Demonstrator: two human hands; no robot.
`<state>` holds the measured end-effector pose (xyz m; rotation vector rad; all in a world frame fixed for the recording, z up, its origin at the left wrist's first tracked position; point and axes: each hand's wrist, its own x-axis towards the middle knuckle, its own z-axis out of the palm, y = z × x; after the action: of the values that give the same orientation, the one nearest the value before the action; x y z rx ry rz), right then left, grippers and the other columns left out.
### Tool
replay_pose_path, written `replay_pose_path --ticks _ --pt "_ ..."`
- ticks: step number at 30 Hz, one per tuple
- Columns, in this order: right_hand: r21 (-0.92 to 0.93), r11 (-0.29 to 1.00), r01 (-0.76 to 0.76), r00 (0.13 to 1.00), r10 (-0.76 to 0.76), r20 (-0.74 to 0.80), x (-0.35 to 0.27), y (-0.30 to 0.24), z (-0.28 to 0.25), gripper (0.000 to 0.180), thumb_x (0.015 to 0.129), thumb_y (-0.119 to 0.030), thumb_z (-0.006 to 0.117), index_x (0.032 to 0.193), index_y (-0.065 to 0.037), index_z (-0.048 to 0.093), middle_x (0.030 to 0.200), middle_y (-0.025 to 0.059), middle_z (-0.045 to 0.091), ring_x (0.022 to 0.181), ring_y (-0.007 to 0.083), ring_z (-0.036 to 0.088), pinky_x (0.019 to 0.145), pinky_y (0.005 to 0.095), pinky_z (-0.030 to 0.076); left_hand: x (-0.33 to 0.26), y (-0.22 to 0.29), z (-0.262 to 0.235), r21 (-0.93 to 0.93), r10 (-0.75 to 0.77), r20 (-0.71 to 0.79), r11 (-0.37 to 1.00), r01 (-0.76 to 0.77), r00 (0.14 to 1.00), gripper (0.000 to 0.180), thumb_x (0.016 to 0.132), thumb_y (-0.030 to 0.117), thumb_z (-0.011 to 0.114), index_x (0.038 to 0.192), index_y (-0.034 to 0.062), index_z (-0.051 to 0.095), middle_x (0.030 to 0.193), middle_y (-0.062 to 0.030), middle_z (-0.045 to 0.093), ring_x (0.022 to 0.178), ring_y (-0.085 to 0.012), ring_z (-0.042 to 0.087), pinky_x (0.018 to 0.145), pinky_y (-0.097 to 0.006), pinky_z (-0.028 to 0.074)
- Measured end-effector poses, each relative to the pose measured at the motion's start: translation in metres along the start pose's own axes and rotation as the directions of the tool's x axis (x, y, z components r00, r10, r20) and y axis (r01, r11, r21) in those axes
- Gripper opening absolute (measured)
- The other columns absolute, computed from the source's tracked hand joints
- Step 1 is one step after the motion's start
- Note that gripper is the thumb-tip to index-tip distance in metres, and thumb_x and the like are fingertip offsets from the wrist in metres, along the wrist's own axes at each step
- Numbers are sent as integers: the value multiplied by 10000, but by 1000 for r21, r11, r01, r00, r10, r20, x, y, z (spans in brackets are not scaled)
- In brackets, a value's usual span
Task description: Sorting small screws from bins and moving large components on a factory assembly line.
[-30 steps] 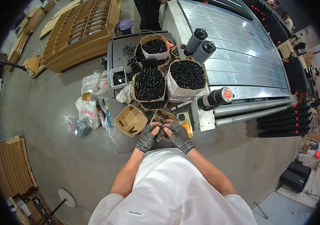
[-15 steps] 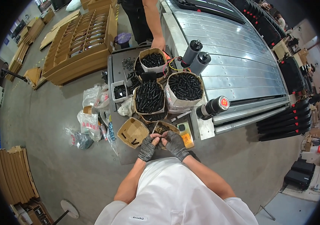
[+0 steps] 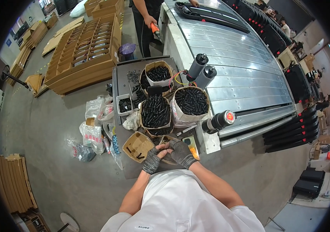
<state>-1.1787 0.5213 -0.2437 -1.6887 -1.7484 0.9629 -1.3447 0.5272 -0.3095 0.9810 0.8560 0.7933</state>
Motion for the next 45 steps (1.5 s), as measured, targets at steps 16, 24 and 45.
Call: replay_pose_path --ticks 16,24,45 --pt "-131 975 181 983 -184 -15 200 -29 8 95 731 -71 650 824 -68 663 838 122 676 807 300 657 726 374 515 -11 -7 -57 -384 -132 -376 923 -24 917 286 915 128 562 1152 -32 566 966 -112 649 879 -189 621 787 -308 519" --pt "-401 903 157 985 -173 -4 223 -23 25 100 722 -95 632 817 -69 615 894 164 594 880 364 591 755 445 486 -37 -15 -61 -372 -162 -440 928 -16 883 244 907 132 572 1096 -23 582 940 -123 647 812 -198 627 744 -328 522" --pt "217 917 334 941 -336 -29 -162 94 -50 154 863 -185 618 903 -38 645 914 132 629 895 311 605 760 397 485 -52 -61 129 -116 -429 -246 903 413 869 284 889 326 641 859 44 644 714 -27 610 625 -122 564 558 -248 442"
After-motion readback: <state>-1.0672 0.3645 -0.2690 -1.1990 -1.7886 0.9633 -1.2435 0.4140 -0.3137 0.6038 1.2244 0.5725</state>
